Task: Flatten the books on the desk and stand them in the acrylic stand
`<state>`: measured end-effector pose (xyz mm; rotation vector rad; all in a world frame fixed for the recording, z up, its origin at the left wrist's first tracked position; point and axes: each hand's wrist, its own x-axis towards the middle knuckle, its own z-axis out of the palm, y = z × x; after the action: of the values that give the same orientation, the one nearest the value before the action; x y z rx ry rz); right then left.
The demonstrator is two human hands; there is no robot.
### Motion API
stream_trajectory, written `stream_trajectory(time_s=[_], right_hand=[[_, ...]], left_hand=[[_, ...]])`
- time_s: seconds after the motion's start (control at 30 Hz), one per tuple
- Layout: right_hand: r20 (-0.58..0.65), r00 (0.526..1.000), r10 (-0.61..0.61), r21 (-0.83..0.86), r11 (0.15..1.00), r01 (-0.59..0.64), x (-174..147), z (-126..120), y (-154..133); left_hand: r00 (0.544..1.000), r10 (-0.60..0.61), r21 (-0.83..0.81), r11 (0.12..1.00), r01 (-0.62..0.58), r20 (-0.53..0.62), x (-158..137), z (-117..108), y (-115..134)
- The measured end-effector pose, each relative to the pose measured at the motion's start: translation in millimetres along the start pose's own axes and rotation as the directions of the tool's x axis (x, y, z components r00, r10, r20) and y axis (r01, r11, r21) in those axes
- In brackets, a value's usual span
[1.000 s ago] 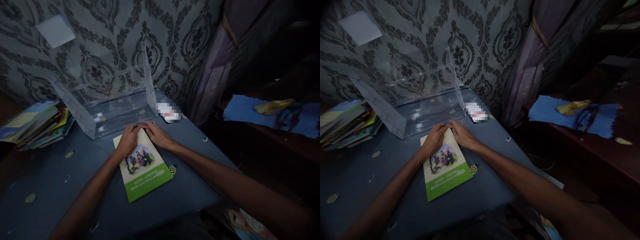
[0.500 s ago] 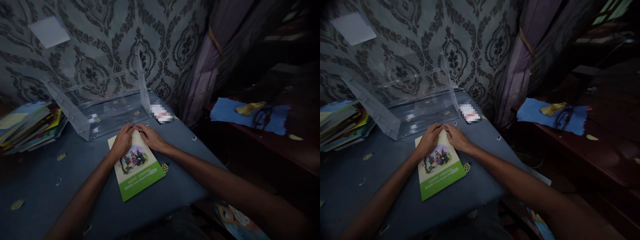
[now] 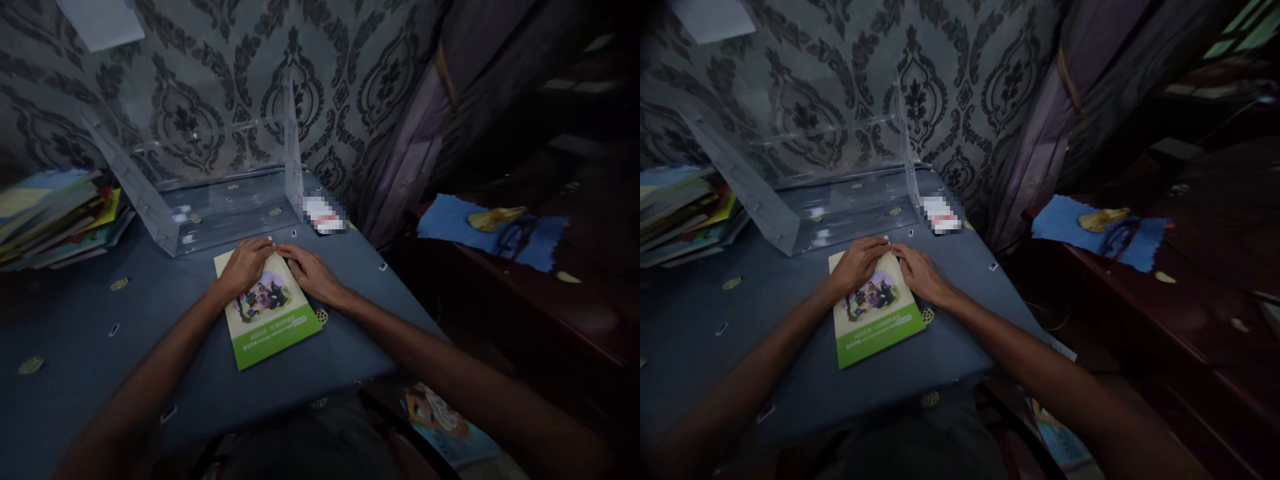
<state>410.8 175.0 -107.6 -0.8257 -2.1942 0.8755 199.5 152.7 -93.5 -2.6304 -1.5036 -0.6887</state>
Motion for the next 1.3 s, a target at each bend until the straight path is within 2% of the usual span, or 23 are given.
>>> stream_trajectory(time_s=[0.37,0.57,0.8,1.13,1.3], right_hand=[[0.068,0.998,0.006,0.041,0.999,-0.009,-39.6,-16.2,-18.1],[0.086,0.996,-0.008,0.051,0.999,0.004,-60.4,-23.8,-25.0],[0.086,0.996,-0.028,0.022,0.999,0.026,-90.1,-29.7,-35.1],[0.041,0.996,-0.084,-0.045,0.995,0.085,-122.5,-34.4,-51.1],[-0.013,0.987,-0.163,-0.113,0.981,0.160,-138.0,-31.9,-54.9]], left_hand=[[0.990,0.142,-0.062,0.988,-0.140,0.015,-5.5,-5.8,3.0],[0.976,0.207,-0.121,0.973,-0.197,0.073,-21.4,-13.9,30.0],[0.970,0.235,-0.179,0.958,-0.222,0.055,-36.9,-18.4,59.1],[0.955,0.294,-0.246,0.929,-0.276,0.040,-52.5,-22.6,88.7],[0.930,0.362,-0.252,0.907,-0.336,0.062,-54.8,-30.4,101.5]])
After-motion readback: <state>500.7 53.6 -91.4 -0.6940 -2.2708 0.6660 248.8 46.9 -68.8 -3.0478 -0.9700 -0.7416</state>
